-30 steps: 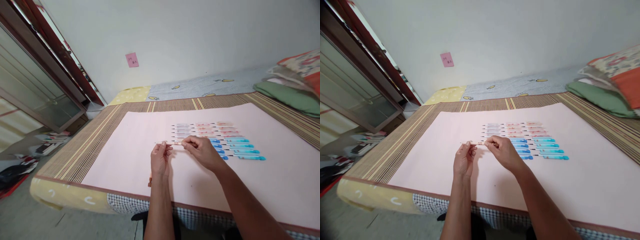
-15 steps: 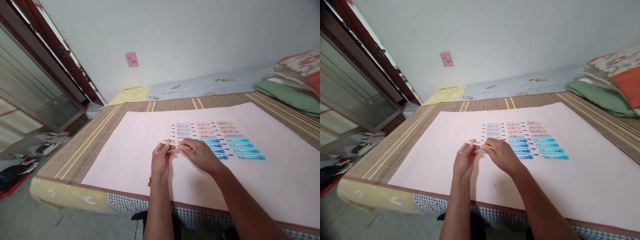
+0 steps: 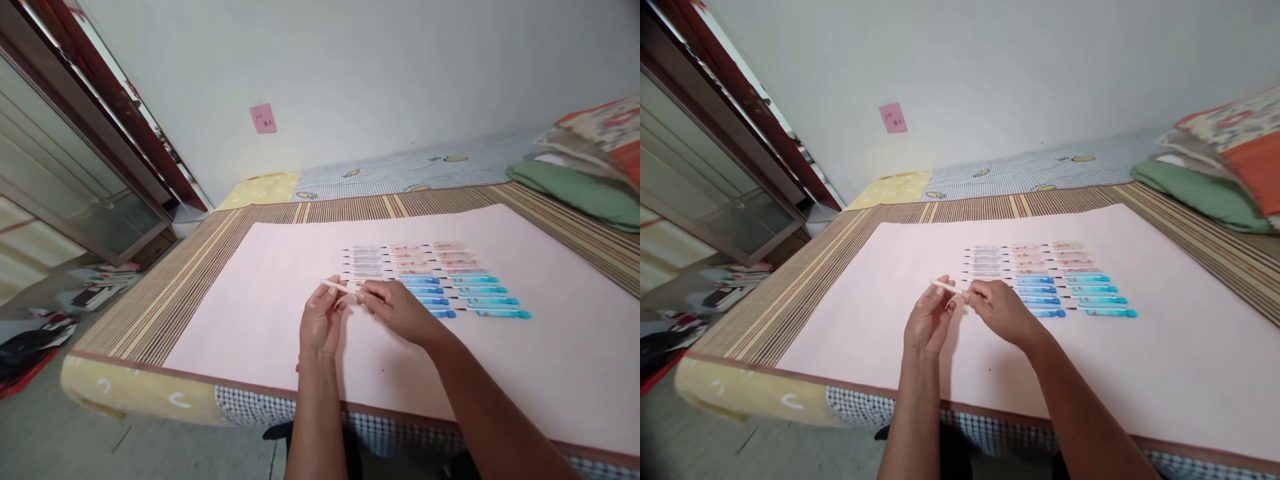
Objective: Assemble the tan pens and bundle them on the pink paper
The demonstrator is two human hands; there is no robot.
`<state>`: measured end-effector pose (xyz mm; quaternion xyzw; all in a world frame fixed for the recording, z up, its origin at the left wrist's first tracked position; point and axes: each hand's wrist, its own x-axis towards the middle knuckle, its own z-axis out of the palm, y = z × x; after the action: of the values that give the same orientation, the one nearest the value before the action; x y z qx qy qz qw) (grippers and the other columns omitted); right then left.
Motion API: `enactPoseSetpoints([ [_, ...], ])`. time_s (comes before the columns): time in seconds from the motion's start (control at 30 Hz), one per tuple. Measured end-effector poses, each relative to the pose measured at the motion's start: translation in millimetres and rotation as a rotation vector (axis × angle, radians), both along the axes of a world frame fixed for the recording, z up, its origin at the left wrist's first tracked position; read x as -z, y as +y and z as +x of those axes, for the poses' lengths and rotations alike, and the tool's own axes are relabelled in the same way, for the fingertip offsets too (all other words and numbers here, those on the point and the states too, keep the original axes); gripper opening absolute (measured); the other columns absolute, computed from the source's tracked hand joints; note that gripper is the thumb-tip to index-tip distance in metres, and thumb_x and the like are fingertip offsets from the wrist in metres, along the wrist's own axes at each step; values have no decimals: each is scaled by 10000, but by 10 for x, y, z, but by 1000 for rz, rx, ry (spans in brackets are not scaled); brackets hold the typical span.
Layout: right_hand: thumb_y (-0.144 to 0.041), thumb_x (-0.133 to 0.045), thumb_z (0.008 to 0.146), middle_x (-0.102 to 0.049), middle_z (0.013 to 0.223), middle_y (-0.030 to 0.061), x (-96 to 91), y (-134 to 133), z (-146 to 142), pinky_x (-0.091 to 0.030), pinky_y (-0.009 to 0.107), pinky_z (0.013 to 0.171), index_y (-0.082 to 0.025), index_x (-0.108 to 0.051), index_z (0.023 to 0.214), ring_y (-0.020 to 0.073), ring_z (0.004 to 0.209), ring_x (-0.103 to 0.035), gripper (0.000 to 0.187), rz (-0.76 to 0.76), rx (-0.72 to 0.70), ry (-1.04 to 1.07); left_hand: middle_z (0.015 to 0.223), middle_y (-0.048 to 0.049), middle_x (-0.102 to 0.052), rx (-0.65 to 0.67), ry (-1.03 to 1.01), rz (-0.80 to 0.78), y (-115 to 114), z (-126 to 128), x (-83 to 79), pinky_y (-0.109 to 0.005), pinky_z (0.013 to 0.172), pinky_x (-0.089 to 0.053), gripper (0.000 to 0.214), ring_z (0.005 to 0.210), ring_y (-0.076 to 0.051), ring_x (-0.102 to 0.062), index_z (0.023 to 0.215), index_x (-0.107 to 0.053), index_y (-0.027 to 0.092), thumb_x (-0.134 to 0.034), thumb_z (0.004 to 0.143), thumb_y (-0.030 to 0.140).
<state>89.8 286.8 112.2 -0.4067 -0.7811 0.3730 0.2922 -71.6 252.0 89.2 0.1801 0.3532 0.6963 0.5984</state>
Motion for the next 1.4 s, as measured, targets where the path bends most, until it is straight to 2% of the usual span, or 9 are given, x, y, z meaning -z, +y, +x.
enactPoseSetpoints([
  [0.1, -419, -474, 964, -514, 612, -36, -20, 2, 15, -333, 267, 560, -202, -603, 730, 129, 579, -449, 344, -95, -31, 102, 1136, -115, -743, 71, -71, 72, -44, 3, -58, -252, 765, -497, 356, 951, -172, -668, 1007, -765, 165, -875, 674, 223],
  [0.17, -432, -473, 968, -510, 613, -38, -31, 0, 12, -340, 266, 563, -200, -615, 748, 129, 580, -453, 350, -99, -34, 120, 1133, -116, -741, 43, -88, 78, -46, 28, -65, -267, 775, -505, 372, 961, -182, -666, 1028, -761, 169, -871, 697, 299],
  [0.27, -415, -500, 955, -498, 620, -39, -37, -5, -6, -324, 265, 570, -201, -580, 708, 128, 598, -445, 336, -60, -24, 90, 885, -60, -736, -62, -44, 7, -4, 59, -10, -226, 670, -464, 362, 806, -141, -653, 870, -744, 156, -903, 663, 408],
  [0.4, -392, -530, 934, -496, 633, -38, -31, -5, -15, -307, 263, 578, -203, -553, 686, 127, 621, -430, 312, -35, -12, 75, 677, 2, -655, -116, 9, -52, 42, 48, 54, -200, 609, -405, 365, 663, -94, -598, 680, -674, 144, -951, 575, 357],
  [0.53, -402, -516, 933, -489, 606, -40, -34, 3, 5, -308, 265, 567, -203, -553, 674, 124, 593, -419, 328, -95, -23, 104, 857, -49, -731, -27, -29, 20, 7, 33, -6, -231, 687, -455, 332, 804, -140, -651, 829, -754, 145, -932, 595, 298],
  [0.67, -434, -507, 944, -463, 592, -45, -41, 3, 6, -301, 267, 564, -206, -523, 646, 121, 582, -407, 376, -97, -24, 118, 1007, -92, -754, 4, -21, 66, -11, 65, -38, -266, 748, -489, 387, 884, -172, -667, 949, -776, 157, -894, 666, 395],
  [0.87, -399, -549, 934, -521, 642, -36, -1, 2, -12, -319, 267, 581, -199, -585, 707, 125, 621, -440, 306, -59, -20, 100, 687, -3, -673, -104, 91, -4, 47, 90, 47, -199, 622, -423, 372, 646, -82, -581, 646, -697, 147, -957, 564, 400],
  [1.17, -513, -525, 966, -566, 583, -19, 24, 3, -5, -390, 260, 546, -178, -655, 747, 111, 530, -501, 420, -307, -189, 330, 913, -60, -721, 79, 150, 190, -54, 4, -70, -279, 834, -474, 277, 875, -156, -635, 921, -781, 162, -861, 743, 359],
  [1.4, -569, -544, 953, -573, 586, -17, 61, -21, -53, -363, 247, 501, -167, -693, 801, 97, 491, -470, 454, -484, -332, 453, 893, -61, -690, 114, 127, 241, -109, 26, -163, -307, 719, -479, 265, 742, -154, -591, 902, -757, 175, -839, 761, 384],
])
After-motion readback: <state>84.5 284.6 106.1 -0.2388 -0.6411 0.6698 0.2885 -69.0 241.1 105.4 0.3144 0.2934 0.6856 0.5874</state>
